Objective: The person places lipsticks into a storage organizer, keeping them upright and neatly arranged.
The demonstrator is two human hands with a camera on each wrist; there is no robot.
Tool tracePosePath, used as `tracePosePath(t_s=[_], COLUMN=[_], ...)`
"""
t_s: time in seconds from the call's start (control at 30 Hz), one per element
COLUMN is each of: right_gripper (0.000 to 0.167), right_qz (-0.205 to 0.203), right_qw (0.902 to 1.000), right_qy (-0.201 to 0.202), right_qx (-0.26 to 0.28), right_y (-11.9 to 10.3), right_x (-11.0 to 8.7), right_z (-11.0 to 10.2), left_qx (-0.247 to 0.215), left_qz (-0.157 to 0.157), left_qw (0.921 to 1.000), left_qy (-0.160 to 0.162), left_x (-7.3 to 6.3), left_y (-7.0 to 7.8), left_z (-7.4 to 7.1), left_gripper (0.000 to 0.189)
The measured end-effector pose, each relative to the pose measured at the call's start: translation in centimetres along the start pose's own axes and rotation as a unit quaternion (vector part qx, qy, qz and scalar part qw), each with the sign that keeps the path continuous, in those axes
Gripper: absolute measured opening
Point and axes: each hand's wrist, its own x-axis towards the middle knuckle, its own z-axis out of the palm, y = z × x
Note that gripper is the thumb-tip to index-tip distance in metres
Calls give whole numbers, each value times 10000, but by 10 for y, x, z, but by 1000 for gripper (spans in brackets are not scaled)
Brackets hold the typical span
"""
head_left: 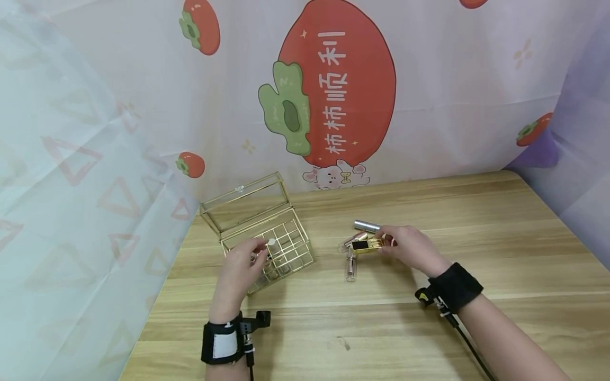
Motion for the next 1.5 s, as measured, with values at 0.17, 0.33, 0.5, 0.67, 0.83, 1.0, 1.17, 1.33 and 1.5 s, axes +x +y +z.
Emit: tracePosePath(t_s=[0.17, 0.33, 0.5, 0.67, 0.83, 1.0, 1.17, 1.33, 1.5], right_gripper=[21, 19, 19, 20, 20, 22, 23, 24, 26], right_qz=[-37, -41, -111, -173, -194, -177, -226, -280, -267], right_qw=[10000, 9999, 9997, 9993, 9992, 9993, 9992, 9988, 9989], right_qy=[51, 102, 237, 316, 349, 316, 331, 389, 394], right_qx=[11, 6, -6, 25, 19, 21, -41, -1, 23], right_y=[-6, -12, -19, -25, -30, -36, -42, -46, -49], right_x=[-2, -3, -4, -6, -7, -7, -8, -8, -8], right_z=[-4, -6, -5, -5, -6, -6, -6, -6, -6], left_qx=[32, 52, -6, -4, -115, -252, -427, -559, -691], left_qz=[306, 565, 722, 901, 963, 859, 734, 757, 821], left_qw=[9995, 9984, 9973, 9957, 9946, 9939, 9924, 9894, 9843], left_qy=[82, 29, -114, -227, -367, -644, -896, -1106, -1404], left_x=[3, 6, 7, 8, 8, 12, 16, 20, 23], left_y=[11, 23, 32, 42, 50, 57, 61, 65, 71], left_z=[2, 7, 14, 23, 31, 39, 46, 53, 57], left_gripper=[21, 20, 20, 21, 22, 27, 33, 39, 44])
